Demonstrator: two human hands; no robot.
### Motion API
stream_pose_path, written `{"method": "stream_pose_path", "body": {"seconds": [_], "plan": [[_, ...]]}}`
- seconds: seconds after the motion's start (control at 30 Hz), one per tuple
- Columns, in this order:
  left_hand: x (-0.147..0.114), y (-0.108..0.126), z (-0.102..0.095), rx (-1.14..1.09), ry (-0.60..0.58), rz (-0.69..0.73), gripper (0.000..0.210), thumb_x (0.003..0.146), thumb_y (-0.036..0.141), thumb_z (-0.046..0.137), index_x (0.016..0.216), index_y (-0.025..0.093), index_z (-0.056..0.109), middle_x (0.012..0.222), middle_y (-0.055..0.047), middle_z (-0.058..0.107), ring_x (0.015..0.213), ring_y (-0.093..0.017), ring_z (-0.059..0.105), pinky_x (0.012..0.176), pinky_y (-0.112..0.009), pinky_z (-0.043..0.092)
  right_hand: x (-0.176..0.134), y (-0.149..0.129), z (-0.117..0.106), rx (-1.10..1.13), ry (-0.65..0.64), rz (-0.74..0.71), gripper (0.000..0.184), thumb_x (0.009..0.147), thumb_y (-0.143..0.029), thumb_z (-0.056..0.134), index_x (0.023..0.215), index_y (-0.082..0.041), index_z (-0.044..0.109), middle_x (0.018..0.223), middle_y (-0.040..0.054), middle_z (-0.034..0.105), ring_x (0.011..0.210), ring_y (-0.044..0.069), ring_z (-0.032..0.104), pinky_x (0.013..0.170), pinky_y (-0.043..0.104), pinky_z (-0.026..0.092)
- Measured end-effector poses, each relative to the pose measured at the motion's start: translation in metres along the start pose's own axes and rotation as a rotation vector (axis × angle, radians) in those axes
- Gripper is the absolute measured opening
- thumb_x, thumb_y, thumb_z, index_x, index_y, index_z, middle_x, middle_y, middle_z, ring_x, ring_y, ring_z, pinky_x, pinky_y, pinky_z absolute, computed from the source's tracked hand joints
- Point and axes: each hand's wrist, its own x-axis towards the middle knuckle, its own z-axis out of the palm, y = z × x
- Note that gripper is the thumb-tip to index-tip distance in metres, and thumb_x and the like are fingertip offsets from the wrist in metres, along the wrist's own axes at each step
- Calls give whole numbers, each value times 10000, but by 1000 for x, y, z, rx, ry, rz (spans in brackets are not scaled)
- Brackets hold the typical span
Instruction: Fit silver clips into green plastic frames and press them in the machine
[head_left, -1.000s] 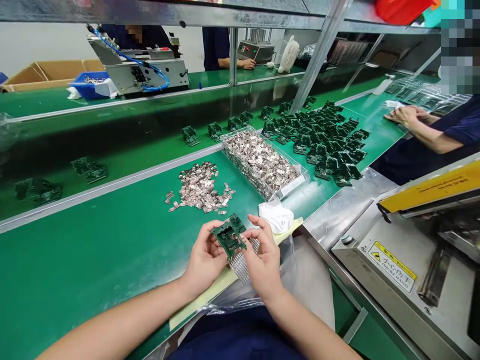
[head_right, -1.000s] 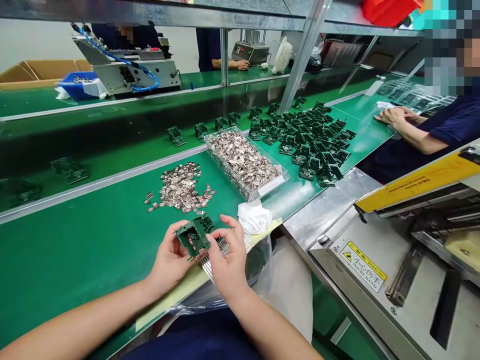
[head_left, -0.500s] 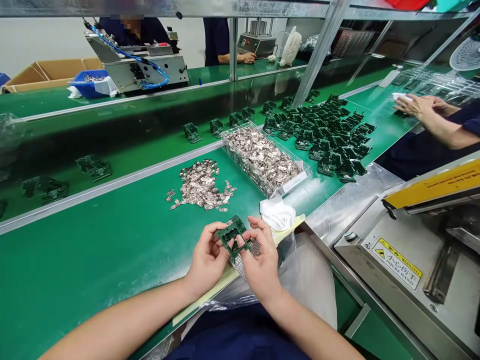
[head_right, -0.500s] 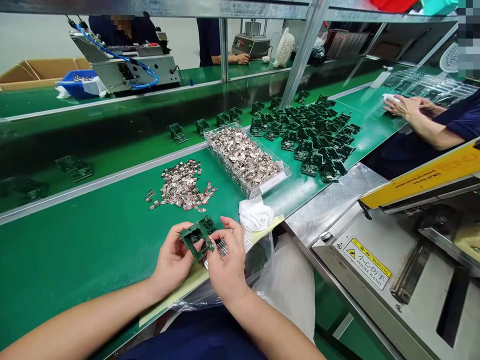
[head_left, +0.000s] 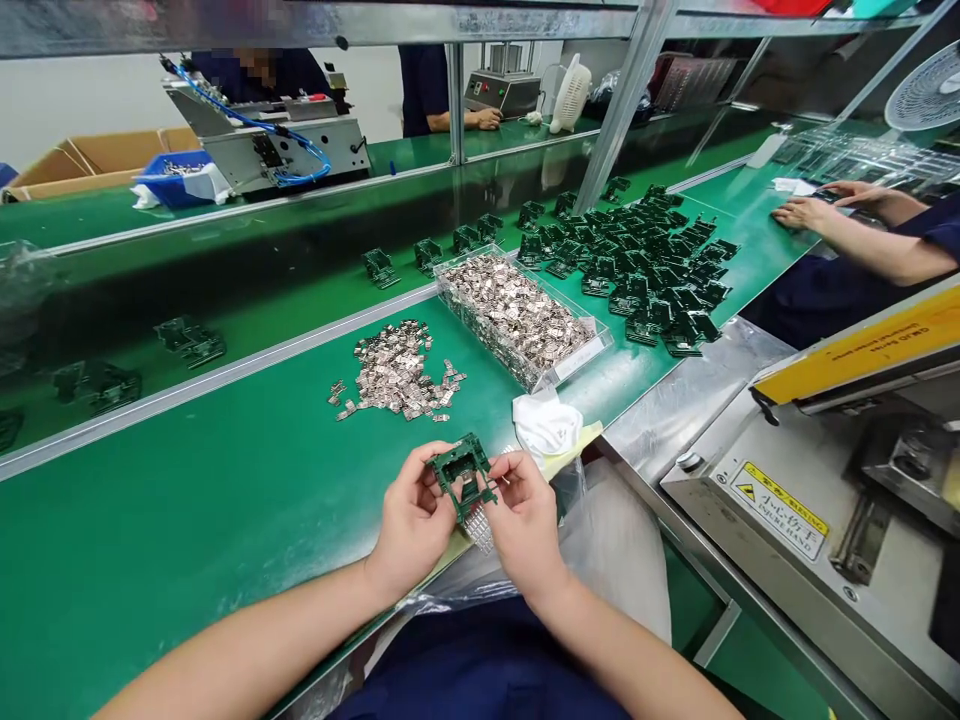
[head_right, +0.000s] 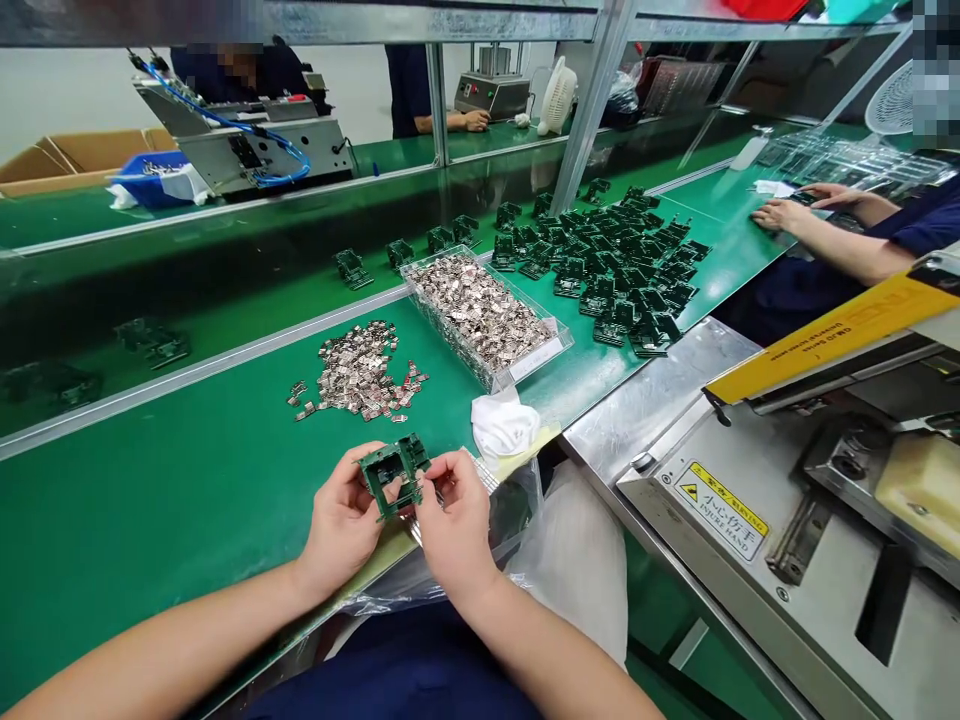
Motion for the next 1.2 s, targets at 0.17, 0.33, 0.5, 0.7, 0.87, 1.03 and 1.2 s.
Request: {"method": "stream_pose_path", "body": {"seconds": [0.17,0.33,0.5,0.7,0.87,1.03,1.2], "plan": [[-4,5,11,-3,-22,-20,269,797,273,703,1023,182,589,874,-36,678,757,-136,663,671,-210,561,-6,1,-8,67,16,44,230,746,-243,708,729,-208,482,692,-35,483,606,119,465,553,225,453],[-7,8,24,17,-108,-44,284,786,288,707,1014,177,581,872,-37,668,740,-143,649,680,-251,576,-13,-6,-21,121,65,60,308,753,-330,745,742,-214,460,693,-46,470,582,112,467,534,224,471],[3,4,39,42,-127,-31,360,775,351,722,1051,183,562,863,-26,633,733,-140,623,689,-270,567,-23,2,-62,-69,245,-51,255,836,-424,675,888,-202,560,811,3,570,725,145,553,672,257,504],[19,-21,52,104,-106,65,366,781,395,712,1037,185,555,906,-42,631,800,-155,633,748,-271,541,-25,42,-80,-235,100,52,391,847,-556,601,737,-181,590,633,4,564,575,146,501,531,258,426],[22,-28,51,95,-128,39,385,777,399,718,1047,189,542,877,-32,639,795,-156,631,736,-270,535,-21,53,-63,-239,135,-9,419,882,-522,568,628,-194,502,573,-24,497,542,127,454,539,251,400],[21,-30,46,91,-109,29,375,782,383,724,1051,192,547,852,-16,628,768,-133,613,726,-248,527,-31,63,-64,-304,132,-67,388,929,-465,500,656,-191,532,604,-5,525,578,142,488,570,262,415],[20,-33,44,130,-119,21,387,794,371,713,1093,193,544,871,-23,629,754,-129,606,707,-245,525,-31,76,-71,-423,77,-142,412,936,-482,433,632,-210,500,641,13,510,631,165,489,620,298,416]]}}
